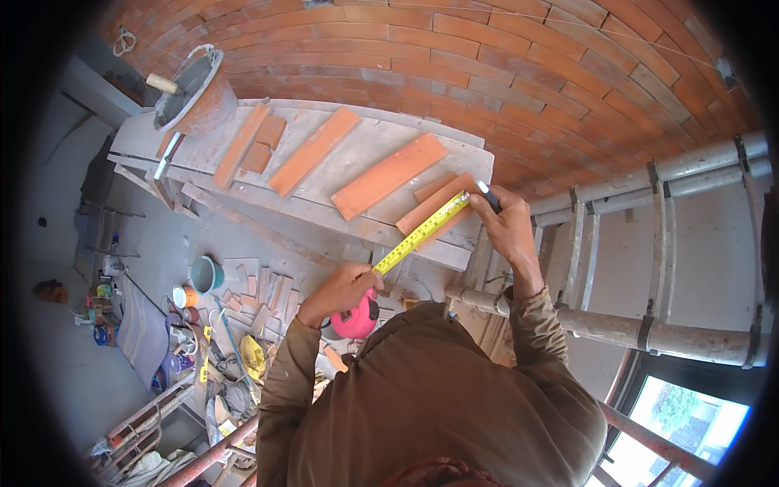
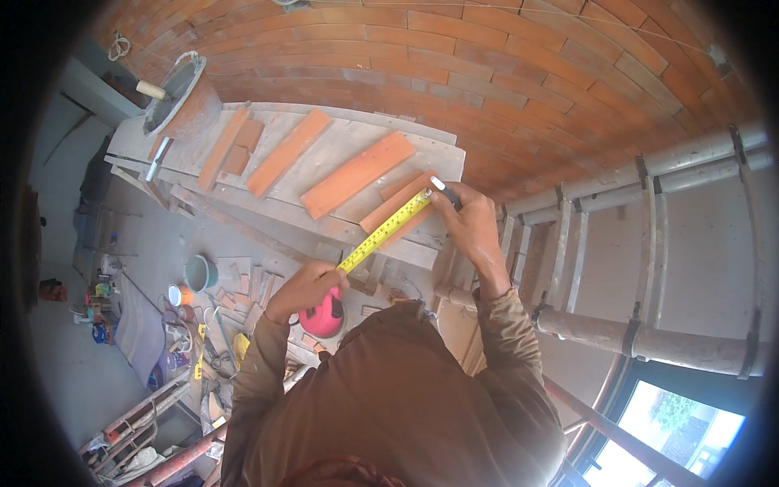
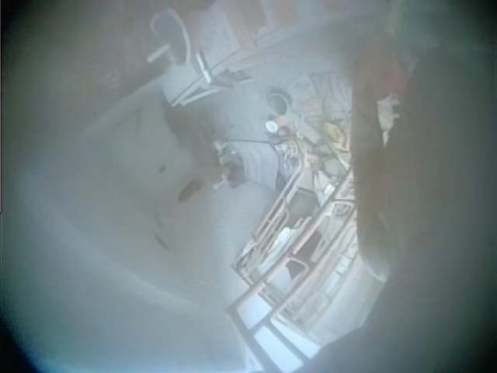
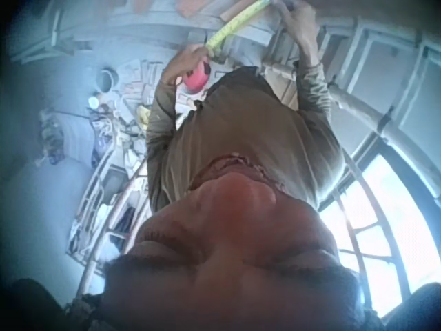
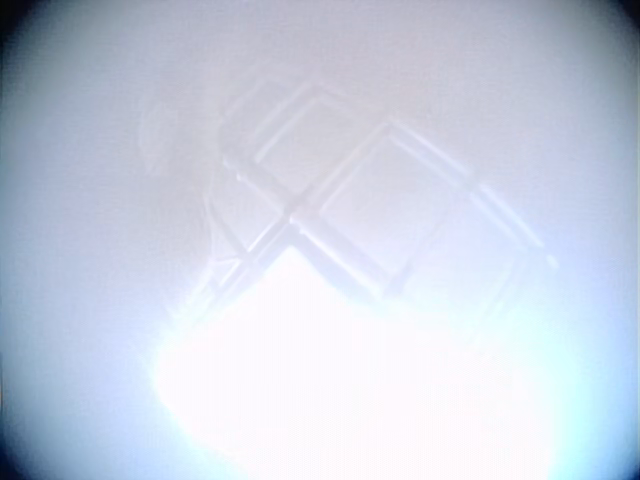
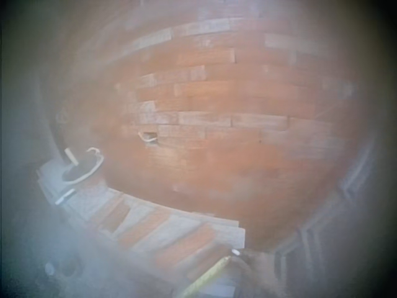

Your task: The person measures and marks several rectangular terracotta tiles on a wooden workbench using a pink tape measure and a black marker. They pick up tiles from a pile on the floor, place them on the bench, measure specific lengths, and mark the tiles with the marker.

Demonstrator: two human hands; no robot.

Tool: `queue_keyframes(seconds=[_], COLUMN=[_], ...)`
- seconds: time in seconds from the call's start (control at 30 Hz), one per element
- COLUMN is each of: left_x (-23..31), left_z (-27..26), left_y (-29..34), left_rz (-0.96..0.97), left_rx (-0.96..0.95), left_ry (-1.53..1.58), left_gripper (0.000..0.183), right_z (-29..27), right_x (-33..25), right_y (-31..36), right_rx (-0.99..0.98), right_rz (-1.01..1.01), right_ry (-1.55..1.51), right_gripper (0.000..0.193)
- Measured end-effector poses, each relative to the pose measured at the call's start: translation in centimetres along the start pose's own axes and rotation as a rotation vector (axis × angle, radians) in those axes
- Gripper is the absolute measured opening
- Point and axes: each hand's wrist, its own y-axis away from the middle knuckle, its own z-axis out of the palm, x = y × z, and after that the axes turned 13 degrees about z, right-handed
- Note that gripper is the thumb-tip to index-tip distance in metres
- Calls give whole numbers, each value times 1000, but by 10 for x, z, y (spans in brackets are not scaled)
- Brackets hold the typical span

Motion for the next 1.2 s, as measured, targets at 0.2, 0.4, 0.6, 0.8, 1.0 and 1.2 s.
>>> queue_keyframes(seconds=[0.2, 0.4, 0.6, 0.8, 1.0, 1.2], left_x=[-2, 4, 5, 16, 1, 3], left_z=[-8, -7, -7, -4, 1, 3], left_y=[-11, -19, -29, -38, -51, -55], left_rz=[60, 189, 167, 170, 232, 297], left_rx=[-8, 35, 30, 60, 75, 62], left_ry=[-40, -52, -127, -289, -308, -226], left_gripper=[35, 43, 49, 53, 52, 40], right_z=[13, 16, 16, 18, 20, 24], right_x=[-2, 2, 4, 4, 9, 16], right_y=[-4, -11, -12, -12, -13, -14], right_rx=[83, 165, 171, 180, 184, 197], right_rz=[-4, 64, 111, 122, 122, 94], right_ry=[97, 93, 26, 9, 33, -10], right_gripper=[30, 27, 28, 28, 28, 27])
